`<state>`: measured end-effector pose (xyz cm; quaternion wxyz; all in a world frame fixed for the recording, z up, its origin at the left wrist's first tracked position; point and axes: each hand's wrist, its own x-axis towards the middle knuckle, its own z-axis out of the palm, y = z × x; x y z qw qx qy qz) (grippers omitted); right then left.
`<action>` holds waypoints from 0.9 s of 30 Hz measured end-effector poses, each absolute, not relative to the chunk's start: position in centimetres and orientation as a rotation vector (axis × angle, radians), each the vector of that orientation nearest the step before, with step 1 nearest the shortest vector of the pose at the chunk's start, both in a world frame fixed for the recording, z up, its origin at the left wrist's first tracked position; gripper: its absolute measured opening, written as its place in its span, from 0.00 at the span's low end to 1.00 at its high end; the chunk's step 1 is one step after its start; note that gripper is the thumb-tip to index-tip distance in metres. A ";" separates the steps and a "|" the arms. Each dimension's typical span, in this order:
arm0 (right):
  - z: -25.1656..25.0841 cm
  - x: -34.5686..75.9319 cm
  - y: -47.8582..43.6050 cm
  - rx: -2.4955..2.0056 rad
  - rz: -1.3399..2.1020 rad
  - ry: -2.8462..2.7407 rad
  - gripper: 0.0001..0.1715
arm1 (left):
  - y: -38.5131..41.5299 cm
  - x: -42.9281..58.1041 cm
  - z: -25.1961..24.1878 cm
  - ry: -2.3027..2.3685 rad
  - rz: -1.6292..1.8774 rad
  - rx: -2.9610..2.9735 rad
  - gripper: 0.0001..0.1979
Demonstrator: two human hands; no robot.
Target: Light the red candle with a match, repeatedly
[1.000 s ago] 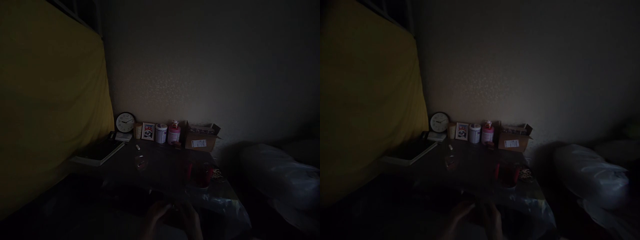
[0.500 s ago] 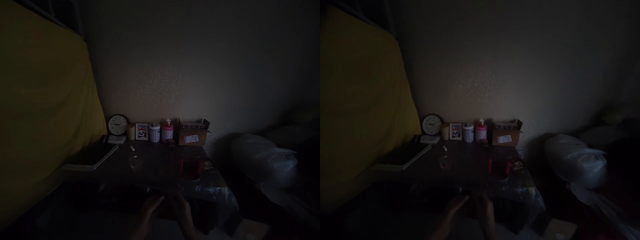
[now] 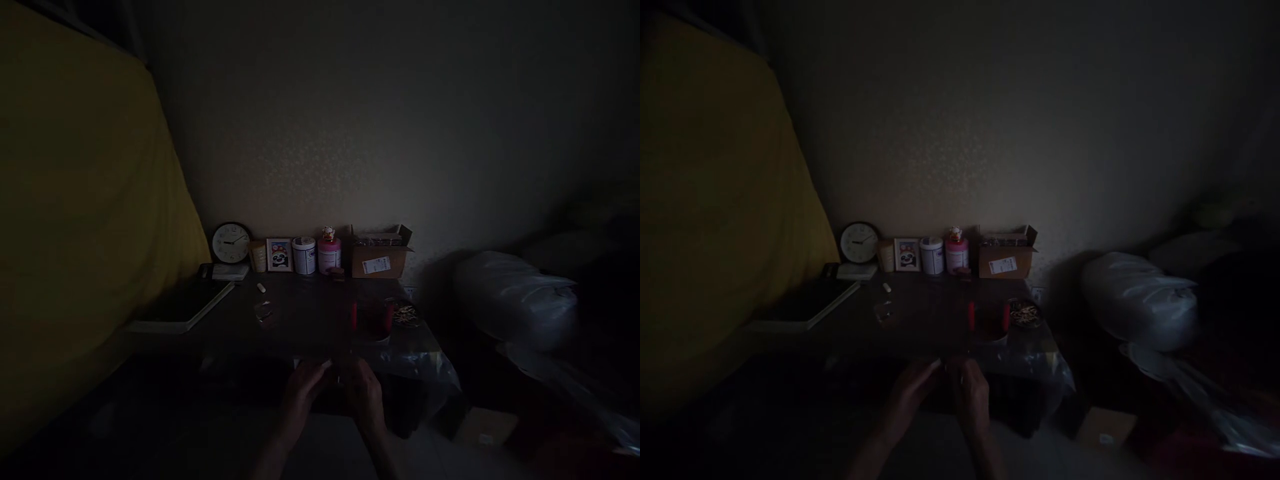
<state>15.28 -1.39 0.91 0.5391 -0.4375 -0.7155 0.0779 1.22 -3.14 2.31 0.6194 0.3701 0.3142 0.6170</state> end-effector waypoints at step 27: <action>1.3 16.5 -0.9 -1.142 0.546 -1.273 0.14 | -3.3 -2.9 0.4 0.983 1.430 0.641 0.15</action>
